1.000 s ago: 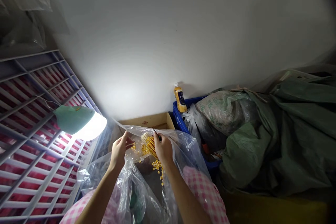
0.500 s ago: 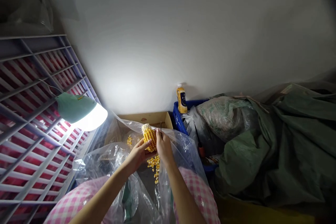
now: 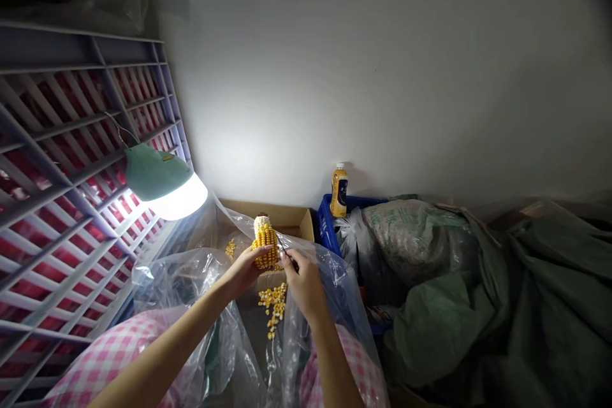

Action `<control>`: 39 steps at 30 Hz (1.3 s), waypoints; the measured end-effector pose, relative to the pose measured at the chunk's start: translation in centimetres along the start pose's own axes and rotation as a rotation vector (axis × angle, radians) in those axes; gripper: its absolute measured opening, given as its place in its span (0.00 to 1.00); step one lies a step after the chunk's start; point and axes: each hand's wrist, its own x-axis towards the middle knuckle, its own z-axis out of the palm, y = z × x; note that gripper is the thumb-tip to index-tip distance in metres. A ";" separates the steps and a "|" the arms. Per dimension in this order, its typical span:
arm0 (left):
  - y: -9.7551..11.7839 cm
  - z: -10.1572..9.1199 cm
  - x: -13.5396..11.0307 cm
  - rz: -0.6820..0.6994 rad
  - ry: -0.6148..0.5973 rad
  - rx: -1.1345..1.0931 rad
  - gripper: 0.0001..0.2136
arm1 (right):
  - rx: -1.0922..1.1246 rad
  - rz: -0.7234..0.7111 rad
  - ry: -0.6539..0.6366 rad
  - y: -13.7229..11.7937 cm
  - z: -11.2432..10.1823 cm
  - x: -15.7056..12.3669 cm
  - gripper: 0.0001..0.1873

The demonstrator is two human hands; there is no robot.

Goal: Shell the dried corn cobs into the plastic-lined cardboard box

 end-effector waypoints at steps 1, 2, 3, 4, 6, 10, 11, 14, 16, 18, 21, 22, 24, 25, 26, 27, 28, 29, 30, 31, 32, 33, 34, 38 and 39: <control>0.1 0.0 0.1 0.010 -0.004 -0.004 0.10 | -0.010 -0.014 -0.010 -0.1 0.0 0.0 0.15; 0.2 -0.1 0.2 0.015 -0.005 -0.014 0.11 | -0.029 -0.012 -0.013 -0.2 0.0 -0.1 0.15; 0.3 -0.2 0.4 0.017 0.002 -0.028 0.13 | -0.060 -0.001 -0.013 -0.3 0.0 -0.1 0.16; 0.4 -0.3 0.5 0.014 0.010 -0.049 0.15 | -0.096 0.011 -0.013 -0.4 0.0 -0.1 0.16; 0.5 -0.4 0.7 0.008 0.037 -0.096 0.20 | -0.169 0.031 -0.017 -0.5 0.1 -0.2 0.16; 0.2 -0.8 1.1 0.008 0.101 -0.051 0.24 | -0.312 0.053 -0.020 -0.7 0.6 -0.4 0.16; 0.1 -0.9 1.2 0.029 0.131 0.007 0.25 | -0.350 0.055 -0.020 -0.7 0.7 -0.5 0.16; -0.2 -1.2 1.3 0.117 0.229 0.236 0.26 | -0.417 0.048 -0.043 -0.6 0.9 -0.6 0.17; -0.5 -1.3 1.3 0.116 0.257 0.331 0.26 | -0.387 0.043 -0.071 -0.4 0.8 -0.6 0.17; -0.8 -1.3 1.3 0.084 0.260 0.362 0.26 | -0.308 0.046 -0.101 -0.1 0.8 -0.4 0.17; -1.4 -1.5 1.3 0.074 0.285 0.430 0.28 | -0.226 0.074 -0.128 0.4 1.0 -0.2 0.17; -1.5 -1.5 1.3 0.079 0.299 0.462 0.29 | -0.228 0.089 -0.129 0.5 1.2 -0.1 0.17; -1.7 -1.6 1.3 0.096 0.334 0.526 0.31 | -0.276 0.126 -0.115 0.5 1.8 -0.1 0.17; -1.8 -1.6 1.3 0.107 0.358 0.556 0.31 | -0.311 0.143 -0.105 0.4 2.1 -0.1 0.17; -1.7 -1.6 1.3 0.116 0.384 0.583 0.32 | -0.347 0.157 -0.094 0.3 2.5 -0.2 0.17; -1.6 -1.6 1.2 0.125 0.409 0.605 0.32 | -0.380 0.166 -0.085 0.1 2.9 -0.2 0.17; -1.6 -1.5 1.2 0.132 0.430 0.619 0.32 | -0.408 0.173 -0.078 0.0 3.2 -0.3 0.17; -1.5 -1.5 1.2 0.133 0.448 0.624 0.32 | -0.431 0.179 -0.073 -0.1 3.5 -0.4 0.17; -1.4 -1.4 1.1 0.132 0.463 0.619 0.33 | -0.447 0.183 -0.066 -0.2 3.8 -0.4 0.17; -1.4 -1.4 1.1 0.129 0.473 0.610 0.33 | -0.460 0.187 -0.056 -0.3 4.1 -0.5 0.17; -1.4 -1.4 1.1 0.125 0.482 0.596 0.33 | -0.471 0.191 -0.043 -0.4 4.5 -0.6 0.17; -1.5 -1.5 1.2 0.122 0.492 0.582 0.33 | -0.484 0.193 -0.027 -0.4 4.8 -0.7 0.17; -1.7 -1.6 1.2 0.121 0.503 0.568 0.33 | -0.497 0.194 -0.011 -0.4 5.2 -0.8 0.17; -2.2 -2.1 1.4 0.124 0.552 0.486 0.33 | -0.531 0.195 0.015 -0.5 6.5 -1.1 0.17; -2.2 -2.2 1.5 0.125 0.566 0.462 0.32 | -0.530 0.196 0.015 -0.5 6.6 -1.0 0.17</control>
